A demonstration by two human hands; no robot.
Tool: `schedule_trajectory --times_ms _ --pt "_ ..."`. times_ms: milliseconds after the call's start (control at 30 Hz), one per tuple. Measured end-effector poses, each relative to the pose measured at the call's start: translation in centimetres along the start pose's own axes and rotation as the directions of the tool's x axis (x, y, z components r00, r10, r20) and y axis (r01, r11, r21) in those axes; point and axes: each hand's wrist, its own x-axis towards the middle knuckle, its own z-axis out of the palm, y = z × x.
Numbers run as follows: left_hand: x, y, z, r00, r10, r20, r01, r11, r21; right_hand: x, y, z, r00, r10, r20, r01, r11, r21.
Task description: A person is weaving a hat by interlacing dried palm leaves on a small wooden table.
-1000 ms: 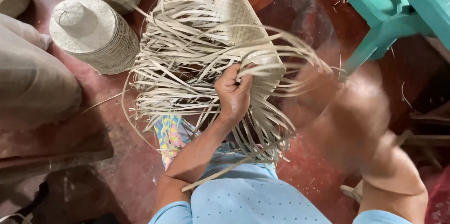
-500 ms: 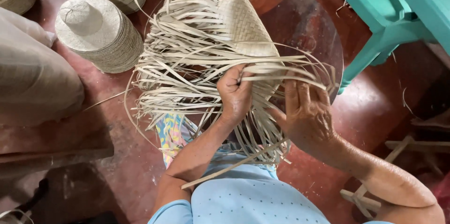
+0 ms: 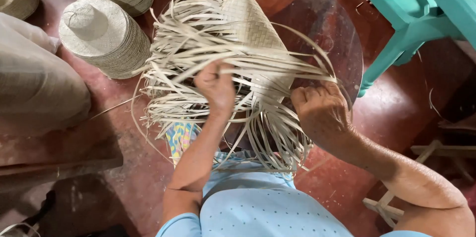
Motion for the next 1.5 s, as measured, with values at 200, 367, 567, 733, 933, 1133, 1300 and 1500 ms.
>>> schedule_trajectory --times_ms 200,367,567,733,933,1133,1300,1500 --pt "6.7 -0.4 -5.2 0.960 -0.177 -0.217 0.171 0.984 -0.047 -0.4 -0.1 0.9 1.000 -0.004 0.001 0.004 1.000 -0.023" --pt "12.4 -3.8 -10.1 0.861 -0.404 -0.309 0.317 0.902 -0.293 0.2 0.4 0.8 1.000 0.012 0.011 -0.012 1.000 0.007" --pt "14.4 -5.3 -15.3 0.686 -0.687 -0.239 0.445 0.656 -0.609 -0.1 0.5 1.5 0.999 0.037 0.025 -0.038 0.999 0.031" --pt "8.7 -5.8 -14.2 0.598 -0.738 -0.314 0.550 0.662 -0.509 1.1 0.9 1.0 0.996 0.076 0.056 -0.081 0.993 0.089" --pt "-0.9 -7.9 -12.2 0.921 0.389 0.000 -0.317 0.751 0.579 3.0 1.2 -0.2 0.832 0.326 0.449 -0.458 0.860 0.225" --pt "-5.0 -1.4 -3.7 0.941 0.283 0.186 -0.288 0.958 0.000 4.4 0.1 -1.2 0.726 0.341 0.597 -0.578 0.773 0.261" --pt "-6.4 -4.8 1.3 0.887 -0.364 0.284 0.449 0.823 -0.347 1.9 0.4 0.1 0.751 0.272 0.602 -0.485 0.845 0.224" --pt "-7.0 -2.2 1.9 0.946 -0.226 0.234 0.308 0.855 -0.417 -0.1 3.1 -0.6 0.774 0.386 0.502 -0.523 0.837 0.163"
